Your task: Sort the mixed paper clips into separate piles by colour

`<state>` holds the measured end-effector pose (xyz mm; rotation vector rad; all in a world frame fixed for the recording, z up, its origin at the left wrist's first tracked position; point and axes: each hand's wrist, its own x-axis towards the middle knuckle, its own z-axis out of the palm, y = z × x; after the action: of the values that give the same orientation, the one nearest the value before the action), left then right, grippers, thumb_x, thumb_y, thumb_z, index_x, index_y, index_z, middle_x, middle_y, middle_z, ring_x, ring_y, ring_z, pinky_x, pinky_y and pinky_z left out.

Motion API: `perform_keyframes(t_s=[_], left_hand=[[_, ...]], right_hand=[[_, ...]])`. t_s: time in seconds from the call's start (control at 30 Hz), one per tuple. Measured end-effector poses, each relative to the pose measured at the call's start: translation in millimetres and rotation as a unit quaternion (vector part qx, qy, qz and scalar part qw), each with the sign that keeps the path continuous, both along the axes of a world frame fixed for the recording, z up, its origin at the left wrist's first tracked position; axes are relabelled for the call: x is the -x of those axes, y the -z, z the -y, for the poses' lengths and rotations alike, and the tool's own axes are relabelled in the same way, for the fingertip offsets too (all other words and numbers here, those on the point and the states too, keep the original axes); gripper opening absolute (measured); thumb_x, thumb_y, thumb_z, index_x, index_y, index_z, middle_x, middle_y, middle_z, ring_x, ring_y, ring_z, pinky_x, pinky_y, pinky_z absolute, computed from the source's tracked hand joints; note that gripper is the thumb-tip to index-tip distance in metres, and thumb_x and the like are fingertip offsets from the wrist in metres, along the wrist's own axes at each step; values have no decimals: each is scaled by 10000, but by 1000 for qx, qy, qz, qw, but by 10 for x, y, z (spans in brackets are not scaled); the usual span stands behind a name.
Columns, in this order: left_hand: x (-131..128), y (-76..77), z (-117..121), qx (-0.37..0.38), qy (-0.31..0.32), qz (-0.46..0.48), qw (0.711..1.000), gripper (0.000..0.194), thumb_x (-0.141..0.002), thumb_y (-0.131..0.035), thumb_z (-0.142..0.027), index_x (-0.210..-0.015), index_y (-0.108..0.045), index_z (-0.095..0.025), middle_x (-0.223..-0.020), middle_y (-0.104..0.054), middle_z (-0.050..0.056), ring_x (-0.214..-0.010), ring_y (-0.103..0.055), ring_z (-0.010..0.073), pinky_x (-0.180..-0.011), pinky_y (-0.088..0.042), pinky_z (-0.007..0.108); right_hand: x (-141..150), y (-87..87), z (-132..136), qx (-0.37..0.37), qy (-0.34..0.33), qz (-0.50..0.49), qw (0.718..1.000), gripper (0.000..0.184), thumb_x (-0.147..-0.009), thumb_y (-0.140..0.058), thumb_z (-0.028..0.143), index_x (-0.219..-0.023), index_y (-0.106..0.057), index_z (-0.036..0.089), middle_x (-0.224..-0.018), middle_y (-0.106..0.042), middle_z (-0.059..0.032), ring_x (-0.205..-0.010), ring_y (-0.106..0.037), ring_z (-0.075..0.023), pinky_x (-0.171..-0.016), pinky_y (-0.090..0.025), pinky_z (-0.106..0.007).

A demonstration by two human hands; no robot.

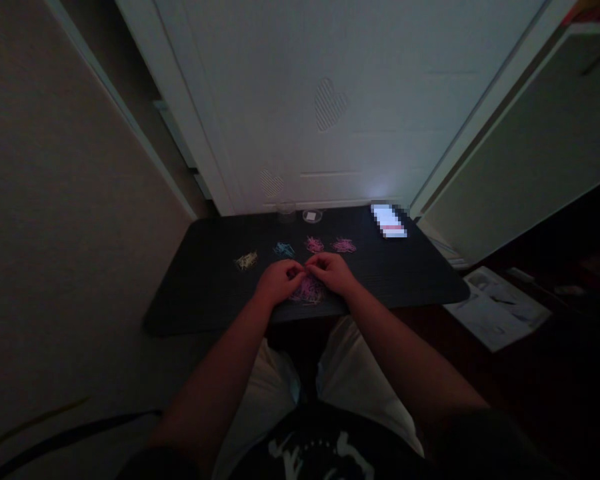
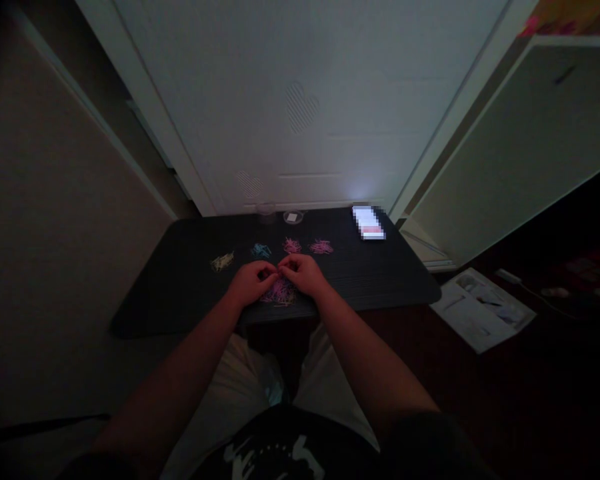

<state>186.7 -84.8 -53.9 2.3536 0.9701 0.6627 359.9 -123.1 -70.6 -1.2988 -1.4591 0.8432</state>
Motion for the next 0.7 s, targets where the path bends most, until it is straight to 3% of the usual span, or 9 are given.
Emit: perform_keyframes(t_s=[0.27, 0.53, 0.7], left_hand=[[1, 18, -11, -3, 6, -3, 1000, 192, -807, -522, -310, -788, -667, -185, -754, -646, 14, -693, -567, 136, -629, -434, 244], [22, -31, -4, -40, 53, 20, 998, 210, -757, -591, -267, -929, -685, -192, -922, -673, 42, -892, -589, 188, -851, -448, 332], [16, -1, -16, -40, 11, 46, 998, 235, -822, -533, -297, -960, -683, -181, -923, -675, 51, -897, -594, 181, -850, -451, 332]], right_hand=[[-20, 13, -14, -3, 22, -7, 1000, 145, -719, -602, 296, -767, -646, 166, -681, -637, -11, -592, -544, -118, -555, -417, -238], [-26, -40, 5, -4, 40, -30, 999, 174, -727, -597, 331, -735, -612, 158, -621, -590, 7, -529, -488, -94, -519, -382, -224], [-26, -22, 4, -10, 11, -10, 1000, 183, -740, -594, 336, -766, -635, 159, -647, -604, 0, -570, -511, -107, -552, -396, -237]])
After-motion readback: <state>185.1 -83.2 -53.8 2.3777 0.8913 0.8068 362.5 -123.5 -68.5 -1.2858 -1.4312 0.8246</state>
